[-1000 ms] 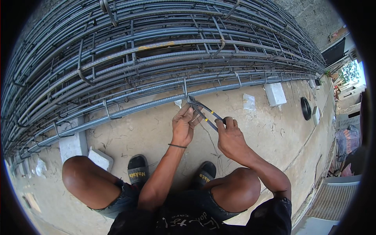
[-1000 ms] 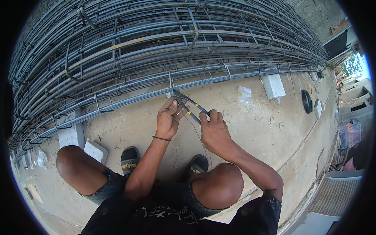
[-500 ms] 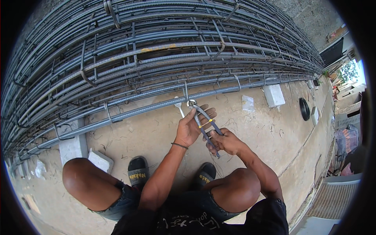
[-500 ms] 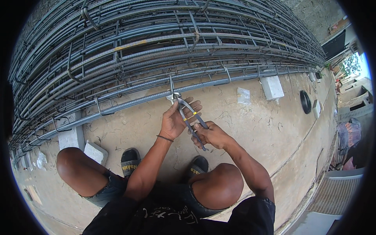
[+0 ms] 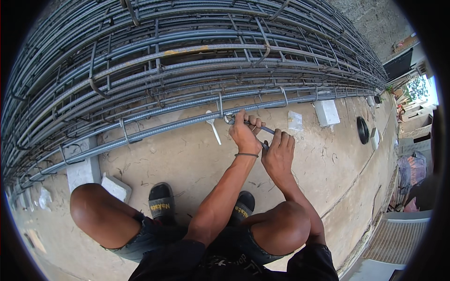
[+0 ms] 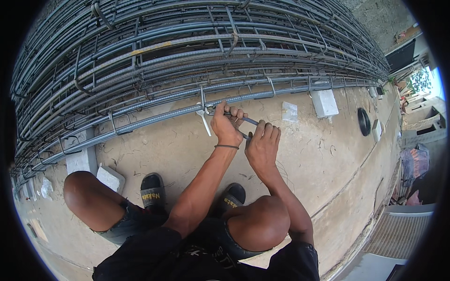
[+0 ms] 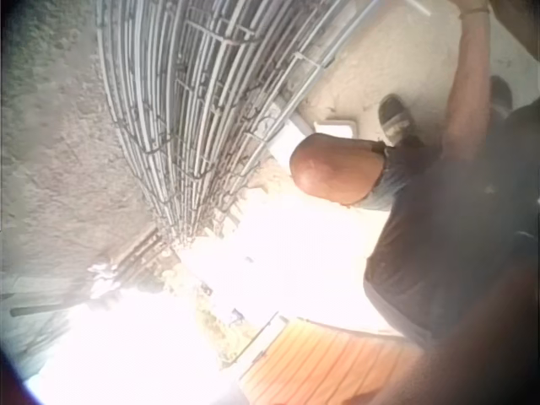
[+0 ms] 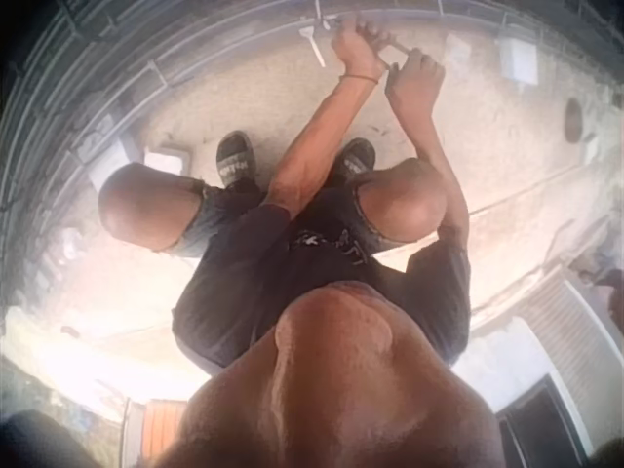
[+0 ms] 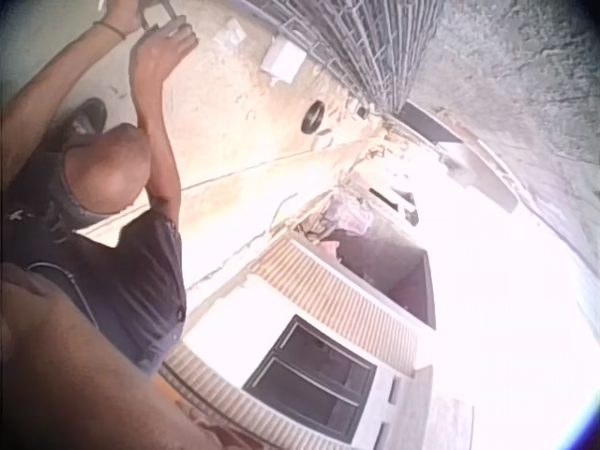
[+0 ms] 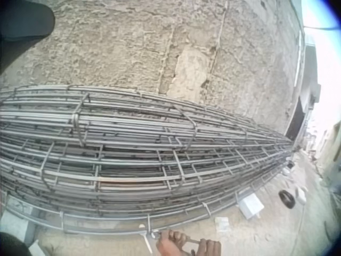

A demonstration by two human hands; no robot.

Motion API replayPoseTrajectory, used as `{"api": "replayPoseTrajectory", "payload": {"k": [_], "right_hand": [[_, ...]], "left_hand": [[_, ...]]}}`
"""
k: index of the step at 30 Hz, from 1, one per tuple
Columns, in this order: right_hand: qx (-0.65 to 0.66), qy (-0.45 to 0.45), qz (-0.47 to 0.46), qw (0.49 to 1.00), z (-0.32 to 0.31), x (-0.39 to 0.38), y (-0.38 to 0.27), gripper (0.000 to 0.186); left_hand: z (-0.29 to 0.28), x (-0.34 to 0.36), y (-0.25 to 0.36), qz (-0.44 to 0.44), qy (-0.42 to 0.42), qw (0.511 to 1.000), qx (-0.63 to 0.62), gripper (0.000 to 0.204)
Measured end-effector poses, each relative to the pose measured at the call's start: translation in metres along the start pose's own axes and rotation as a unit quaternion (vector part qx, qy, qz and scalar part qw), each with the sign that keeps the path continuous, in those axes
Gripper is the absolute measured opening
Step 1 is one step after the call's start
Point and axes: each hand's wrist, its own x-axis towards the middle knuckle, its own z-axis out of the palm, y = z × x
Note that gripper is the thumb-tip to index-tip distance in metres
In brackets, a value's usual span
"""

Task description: The person ties pieces of steel rebar together using thin wire, wrapping the wire around the joints and twisting it tightly by hand and then with pliers.

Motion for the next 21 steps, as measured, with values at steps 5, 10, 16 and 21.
{"api": "replayPoseTrajectory", "payload": {"k": [5,10,16,21], "right_hand": [[0.026,0.029,-0.038,0.998,0.009,0.014,0.025,0.020],[0.036,-0.070,-0.021,0.997,-0.010,0.009,0.014,0.021],[0.100,-0.096,-0.035,0.990,0.007,0.035,0.033,0.019],[0.165,-0.111,-0.050,0.979,0.027,0.040,0.046,0.014]], "left_hand": [[0.008,-0.010,-0.007,0.029,0.001,1.000,0.012,0.019],[0.000,-0.018,-0.004,0.035,0.021,0.999,0.031,0.016],[0.000,0.000,-0.011,0.077,0.016,0.997,0.024,0.012],[-0.010,0.010,-0.014,0.063,-0.017,0.995,0.068,0.016]]}}
